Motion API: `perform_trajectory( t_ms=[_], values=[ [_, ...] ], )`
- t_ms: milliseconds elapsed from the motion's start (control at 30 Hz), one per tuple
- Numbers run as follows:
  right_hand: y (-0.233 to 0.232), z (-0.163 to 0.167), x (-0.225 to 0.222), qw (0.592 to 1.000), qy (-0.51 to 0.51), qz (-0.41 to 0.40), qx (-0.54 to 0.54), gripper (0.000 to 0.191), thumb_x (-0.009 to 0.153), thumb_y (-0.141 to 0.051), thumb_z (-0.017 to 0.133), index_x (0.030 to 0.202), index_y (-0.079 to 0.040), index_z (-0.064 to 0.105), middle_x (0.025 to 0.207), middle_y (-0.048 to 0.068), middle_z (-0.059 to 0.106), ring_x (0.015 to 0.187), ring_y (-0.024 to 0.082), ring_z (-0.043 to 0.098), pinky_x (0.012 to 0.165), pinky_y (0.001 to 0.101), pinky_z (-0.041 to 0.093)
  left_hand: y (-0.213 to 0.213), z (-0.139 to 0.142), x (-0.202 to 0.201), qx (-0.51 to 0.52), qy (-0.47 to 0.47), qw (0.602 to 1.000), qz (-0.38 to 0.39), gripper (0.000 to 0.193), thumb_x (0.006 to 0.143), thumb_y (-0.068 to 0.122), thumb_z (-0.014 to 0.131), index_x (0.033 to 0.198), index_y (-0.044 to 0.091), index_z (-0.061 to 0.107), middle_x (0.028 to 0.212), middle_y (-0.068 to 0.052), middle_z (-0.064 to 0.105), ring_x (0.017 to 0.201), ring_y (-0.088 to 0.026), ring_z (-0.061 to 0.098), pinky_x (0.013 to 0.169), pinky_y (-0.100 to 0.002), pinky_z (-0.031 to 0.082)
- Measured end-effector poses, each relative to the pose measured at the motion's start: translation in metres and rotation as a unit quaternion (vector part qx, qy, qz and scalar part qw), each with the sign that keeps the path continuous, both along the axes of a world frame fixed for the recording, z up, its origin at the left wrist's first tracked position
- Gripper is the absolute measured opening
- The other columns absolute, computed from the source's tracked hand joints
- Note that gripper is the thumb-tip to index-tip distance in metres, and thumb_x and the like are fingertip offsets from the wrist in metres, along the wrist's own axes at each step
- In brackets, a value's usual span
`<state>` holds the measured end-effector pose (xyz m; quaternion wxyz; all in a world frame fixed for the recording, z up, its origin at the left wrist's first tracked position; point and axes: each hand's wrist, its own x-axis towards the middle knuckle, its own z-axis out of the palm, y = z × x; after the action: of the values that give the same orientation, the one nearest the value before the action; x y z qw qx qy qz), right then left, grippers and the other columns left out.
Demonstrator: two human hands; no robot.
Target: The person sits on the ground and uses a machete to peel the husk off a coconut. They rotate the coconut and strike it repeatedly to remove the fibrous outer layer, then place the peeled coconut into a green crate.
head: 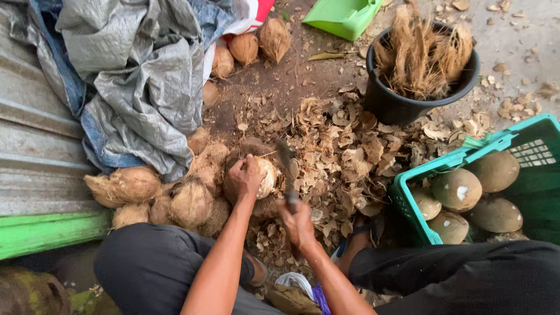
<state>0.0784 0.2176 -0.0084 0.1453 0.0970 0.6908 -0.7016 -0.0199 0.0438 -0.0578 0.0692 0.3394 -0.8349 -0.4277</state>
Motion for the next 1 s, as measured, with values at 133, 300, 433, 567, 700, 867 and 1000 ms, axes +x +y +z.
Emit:
perform_trajectory(
  t_ms=[133, 300, 433, 567, 700, 867, 1000],
  values=[
    [0.003, 0.006, -0.002, 0.996, -0.020, 0.056, 0.064, 0.035, 0.094, -0.028, 0.068, 0.068, -0.013, 0.050, 0.055, -0.006, 0.046, 0.048, 0.007, 0.042, 0.043, 0.0291, 0.038, 0.000, -0.022, -0.002, 0.083, 0.037, 0.996, 0.026, 0.048, 0.095, 0.041, 0.063, 0.083, -0.004, 0.074, 0.068, -0.014, 0.066, 0.065, -0.023, 0.059, 0.059, -0.042, 0.045],
    [-0.001, 0.010, 0.002, 0.999, -0.004, -0.030, 0.014, 0.043, 0.095, -0.031, 0.069, 0.064, -0.010, 0.049, 0.056, -0.003, 0.045, 0.051, 0.011, 0.039, 0.045, 0.0347, 0.032, -0.001, -0.035, 0.001, 0.040, 0.113, 0.993, 0.015, 0.041, 0.095, 0.037, 0.065, 0.086, -0.002, 0.073, 0.070, -0.014, 0.069, 0.064, -0.024, 0.062, 0.063, -0.040, 0.048],
    [-0.007, 0.010, -0.003, 0.995, -0.005, 0.043, 0.095, 0.040, 0.094, -0.029, 0.068, 0.065, -0.010, 0.048, 0.054, -0.002, 0.046, 0.050, 0.011, 0.043, 0.046, 0.0332, 0.037, -0.001, -0.038, -0.002, -0.044, 0.119, 0.992, 0.019, 0.039, 0.094, 0.037, 0.065, 0.086, 0.000, 0.076, 0.078, -0.014, 0.072, 0.069, -0.024, 0.064, 0.067, -0.040, 0.048],
    [-0.003, 0.014, -0.008, 0.987, 0.002, 0.043, 0.156, 0.041, 0.098, -0.032, 0.067, 0.067, -0.010, 0.050, 0.054, -0.001, 0.046, 0.049, 0.012, 0.045, 0.047, 0.0330, 0.040, 0.003, -0.034, 0.001, -0.006, 0.103, 0.994, 0.029, 0.041, 0.093, 0.039, 0.065, 0.088, -0.001, 0.073, 0.076, -0.015, 0.070, 0.069, -0.027, 0.065, 0.065, -0.043, 0.049],
    [-0.003, 0.011, -0.004, 0.996, -0.052, 0.022, 0.068, 0.027, 0.095, -0.028, 0.061, 0.074, -0.013, 0.056, 0.055, 0.000, 0.051, 0.048, 0.015, 0.049, 0.046, 0.0357, 0.040, 0.008, -0.022, 0.007, 0.014, 0.083, 0.996, 0.039, 0.041, 0.094, 0.039, 0.063, 0.086, 0.000, 0.073, 0.076, -0.015, 0.070, 0.070, -0.028, 0.065, 0.066, -0.044, 0.049],
    [-0.006, -0.010, -0.007, 0.984, -0.004, 0.093, 0.154, 0.015, 0.092, -0.022, 0.066, 0.083, -0.011, 0.065, 0.059, 0.001, 0.059, 0.054, 0.014, 0.058, 0.050, 0.0337, 0.047, 0.012, -0.001, 0.009, 0.001, 0.066, 0.997, 0.027, 0.039, 0.092, 0.040, 0.061, 0.086, 0.005, 0.076, 0.078, -0.011, 0.073, 0.071, -0.025, 0.066, 0.068, -0.046, 0.050],
    [0.006, -0.014, -0.007, 0.966, -0.082, 0.139, 0.204, 0.029, 0.098, -0.027, 0.064, 0.087, -0.001, 0.062, 0.065, 0.007, 0.057, 0.056, 0.022, 0.053, 0.051, 0.0407, 0.048, 0.014, 0.003, 0.017, -0.006, 0.044, 0.999, 0.029, 0.036, 0.095, 0.040, 0.061, 0.093, 0.007, 0.076, 0.085, -0.013, 0.073, 0.074, -0.028, 0.065, 0.071, -0.047, 0.051]
  ],
)
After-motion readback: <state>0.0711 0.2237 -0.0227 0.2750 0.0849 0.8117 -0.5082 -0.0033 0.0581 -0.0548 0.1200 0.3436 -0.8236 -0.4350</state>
